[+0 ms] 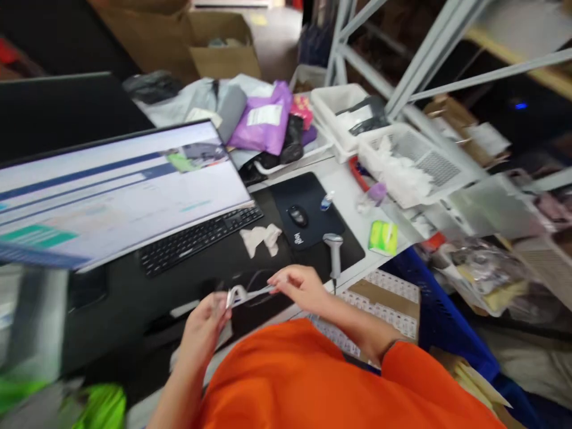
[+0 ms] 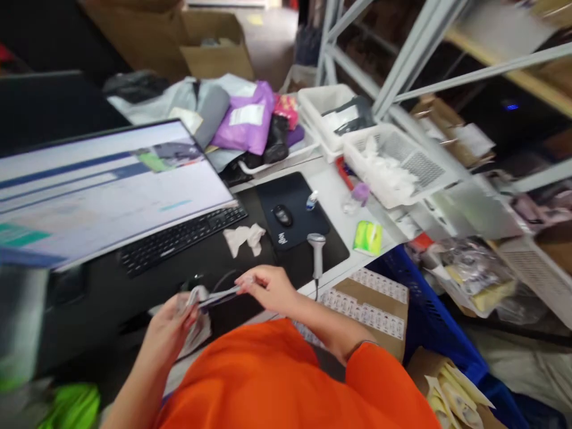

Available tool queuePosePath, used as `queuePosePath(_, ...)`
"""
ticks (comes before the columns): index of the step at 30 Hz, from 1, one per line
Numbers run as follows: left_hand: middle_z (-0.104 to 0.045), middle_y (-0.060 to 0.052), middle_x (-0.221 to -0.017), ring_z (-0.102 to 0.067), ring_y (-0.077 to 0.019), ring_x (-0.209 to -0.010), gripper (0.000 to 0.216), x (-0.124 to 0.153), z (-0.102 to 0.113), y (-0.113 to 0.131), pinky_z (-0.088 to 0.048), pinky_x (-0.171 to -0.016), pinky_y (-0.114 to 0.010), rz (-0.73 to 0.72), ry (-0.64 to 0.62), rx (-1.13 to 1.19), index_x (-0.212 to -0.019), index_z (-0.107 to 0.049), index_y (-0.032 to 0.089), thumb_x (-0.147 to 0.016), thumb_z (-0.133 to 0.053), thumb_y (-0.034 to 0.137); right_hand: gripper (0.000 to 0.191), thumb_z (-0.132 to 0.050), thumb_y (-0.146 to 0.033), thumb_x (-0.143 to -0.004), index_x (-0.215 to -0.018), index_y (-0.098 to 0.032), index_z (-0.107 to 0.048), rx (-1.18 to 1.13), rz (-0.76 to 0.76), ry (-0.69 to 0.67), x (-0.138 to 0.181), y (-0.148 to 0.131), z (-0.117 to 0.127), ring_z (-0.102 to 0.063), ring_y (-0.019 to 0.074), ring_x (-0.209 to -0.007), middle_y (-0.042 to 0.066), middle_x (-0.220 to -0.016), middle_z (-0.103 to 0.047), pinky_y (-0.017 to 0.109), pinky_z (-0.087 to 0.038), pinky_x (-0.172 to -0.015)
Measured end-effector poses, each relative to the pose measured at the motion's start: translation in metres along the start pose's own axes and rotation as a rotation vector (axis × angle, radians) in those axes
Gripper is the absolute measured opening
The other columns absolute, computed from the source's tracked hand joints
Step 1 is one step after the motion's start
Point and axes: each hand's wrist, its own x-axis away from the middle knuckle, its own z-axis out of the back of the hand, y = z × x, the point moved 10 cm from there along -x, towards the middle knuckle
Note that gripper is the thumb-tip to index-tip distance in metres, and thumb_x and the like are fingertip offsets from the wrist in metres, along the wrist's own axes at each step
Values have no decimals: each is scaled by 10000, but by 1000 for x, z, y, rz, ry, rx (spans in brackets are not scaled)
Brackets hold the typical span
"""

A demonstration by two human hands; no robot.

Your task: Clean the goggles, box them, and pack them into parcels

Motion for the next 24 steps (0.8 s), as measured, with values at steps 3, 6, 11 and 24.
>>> queuePosePath(3, -691, -81, -982, -675, -214, -848, 605, -16, -3, 0, -573, -714, -302, -103, -65, -266, -1093, -646, 172, -695, -780, 608, 308, -558, -438, -975, -973, -169, -707, 87, 32, -69, -8, 4, 8, -735, 166, -858, 83, -1003, -752, 286, -583, -791)
queuePosePath(6, -532, -166, -1420, -569, -357, -1256, 938, -20, -12, 21, -517, -1024, -504, -357, -67, -544, -1435, -448, 208, -645, -806, 564, 191, -545, -280, -989, -989, -172, -703, 321, 88, -141, -10, 2, 16, -708, 156, -953, 66, -1009, -746, 268, -543, -884)
queuePosePath(11, -458, -140, -1540, -450, -380, -1407, 831, -16, -58, 43, -394, -1153, -588, -607, -259, -822, -1452, -461, 263, -716, -759, 507, 192, -516, -223, -1008, -1040, -144, -688, 608, 127, -262, -10, 5, 14, -671, 166, -1039, 89, -1057, -728, 260, -499, -962)
queuePosePath(24, -779, -44, -1094, -737, -301, -1015, 392, -63, -80, 25, -609, -611, -281, -341, -270, -782, -1020, -773, 285, -711, -701, 516, 250, -653, -260, -915, -1157, -226, -702, 551, 34, 138, 6, 20, 145, -700, 172, -983, 41, -1021, -757, 303, -524, -943)
